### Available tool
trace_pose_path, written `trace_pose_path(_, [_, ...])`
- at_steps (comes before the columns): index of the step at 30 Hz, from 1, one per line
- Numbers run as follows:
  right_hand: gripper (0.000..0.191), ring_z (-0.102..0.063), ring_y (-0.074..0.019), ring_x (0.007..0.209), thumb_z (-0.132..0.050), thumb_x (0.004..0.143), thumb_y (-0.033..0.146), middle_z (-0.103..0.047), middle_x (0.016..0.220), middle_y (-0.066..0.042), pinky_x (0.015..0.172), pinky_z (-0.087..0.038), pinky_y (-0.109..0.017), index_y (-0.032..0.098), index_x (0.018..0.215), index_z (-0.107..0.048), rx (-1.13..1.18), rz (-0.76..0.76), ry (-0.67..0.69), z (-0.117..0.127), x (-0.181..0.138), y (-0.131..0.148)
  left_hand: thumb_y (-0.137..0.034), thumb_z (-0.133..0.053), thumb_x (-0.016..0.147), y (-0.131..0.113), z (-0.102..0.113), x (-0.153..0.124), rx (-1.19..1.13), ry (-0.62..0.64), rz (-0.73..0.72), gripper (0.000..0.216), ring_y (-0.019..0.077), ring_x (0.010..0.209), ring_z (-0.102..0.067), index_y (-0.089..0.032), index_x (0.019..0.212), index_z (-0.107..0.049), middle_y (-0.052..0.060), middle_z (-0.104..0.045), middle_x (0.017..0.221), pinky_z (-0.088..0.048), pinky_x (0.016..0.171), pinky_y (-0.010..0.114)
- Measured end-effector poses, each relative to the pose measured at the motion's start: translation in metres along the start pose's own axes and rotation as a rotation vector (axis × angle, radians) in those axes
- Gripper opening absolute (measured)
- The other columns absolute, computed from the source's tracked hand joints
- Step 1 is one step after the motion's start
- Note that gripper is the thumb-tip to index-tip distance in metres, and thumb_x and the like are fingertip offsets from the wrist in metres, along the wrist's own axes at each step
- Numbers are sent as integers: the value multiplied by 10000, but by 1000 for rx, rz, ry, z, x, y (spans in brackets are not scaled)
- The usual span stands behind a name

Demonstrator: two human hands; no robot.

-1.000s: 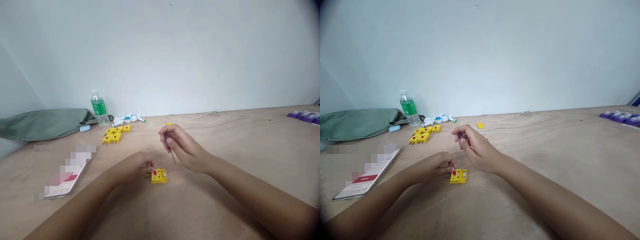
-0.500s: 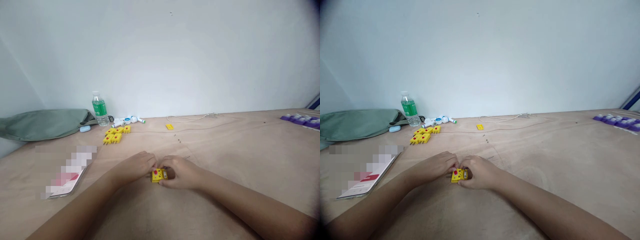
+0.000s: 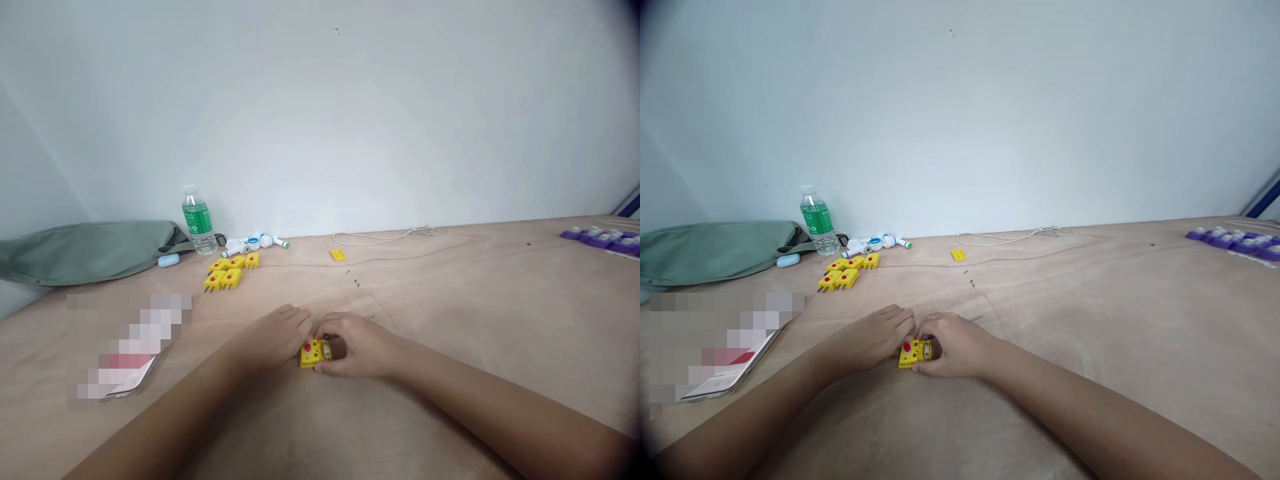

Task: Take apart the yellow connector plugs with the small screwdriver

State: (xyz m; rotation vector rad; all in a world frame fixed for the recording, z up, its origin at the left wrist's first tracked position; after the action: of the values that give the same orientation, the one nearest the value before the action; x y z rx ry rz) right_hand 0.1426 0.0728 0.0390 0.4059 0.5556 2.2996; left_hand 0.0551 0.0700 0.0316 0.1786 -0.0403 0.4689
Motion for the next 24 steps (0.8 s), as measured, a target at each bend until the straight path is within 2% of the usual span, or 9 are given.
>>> trace_pose_path(6, [296,-619,-184,827,-668,672,307,-670,926,-47,721,-472,-268,171,934,-646,18,18,0,-1,1,-1,-124,-422,851,4,-11,2,-116,-8,52,117,226,766,-494,-137,877,-535,89,-563,865,-383,703,342])
trace_pose_path(10, [298,-621,-182,830,-669,677,291,-671,941,-51,732,-475,-267,166,946,-646,23,31,0,0,0,1,-144,-410,850,10,-14,1,-288,-29,107,117,210,748,-484,-167,822,-521,62,-554,823,-378,709,329])
trace_pose_path(16, [299,-627,-168,835,-675,696,285,-677,943,-36,734,-475,-257,182,975,-647,19,94,-29,6,-1,9,-305,-208,949,33,-11,-8,-676,-176,406,314,166,690,-465,-191,739,-410,10,-473,727,-397,663,285])
trace_pose_path(18, [287,-622,-168,859,-654,731,308,-677,951,-46,754,-476,-264,174,985,-645,18,119,-151,16,-1,11,-336,-150,955,39,-14,-11,-817,-240,482,347,160,730,-475,-195,761,-399,2,-464,741,-411,693,275])
trace_pose_path(21, [181,-619,-146,823,-609,774,236,-676,885,-58,739,-479,-248,156,931,-651,6,179,-433,36,-3,17,-364,-157,952,43,-18,-12,-999,-314,518,352,149,776,-469,-197,782,-415,-9,-453,762,-407,749,261])
trace_pose_path(24, [113,-618,-135,732,-608,762,173,-673,793,-59,669,-488,-236,153,859,-662,-17,251,-544,39,-1,26,-403,-237,939,44,-22,-11,-1143,-362,533,322,142,755,-446,-195,777,-422,-18,-436,750,-397,722,249])
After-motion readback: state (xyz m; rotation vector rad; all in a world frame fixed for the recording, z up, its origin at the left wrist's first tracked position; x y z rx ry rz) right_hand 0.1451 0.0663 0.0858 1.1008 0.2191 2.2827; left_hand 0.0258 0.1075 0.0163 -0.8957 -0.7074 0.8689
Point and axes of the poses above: each hand's wrist, its own x-axis towards the middle knuckle, its own z-axis out of the back of the hand, y = z × x, the point moved 7 cm from there along x, towards the middle knuckle
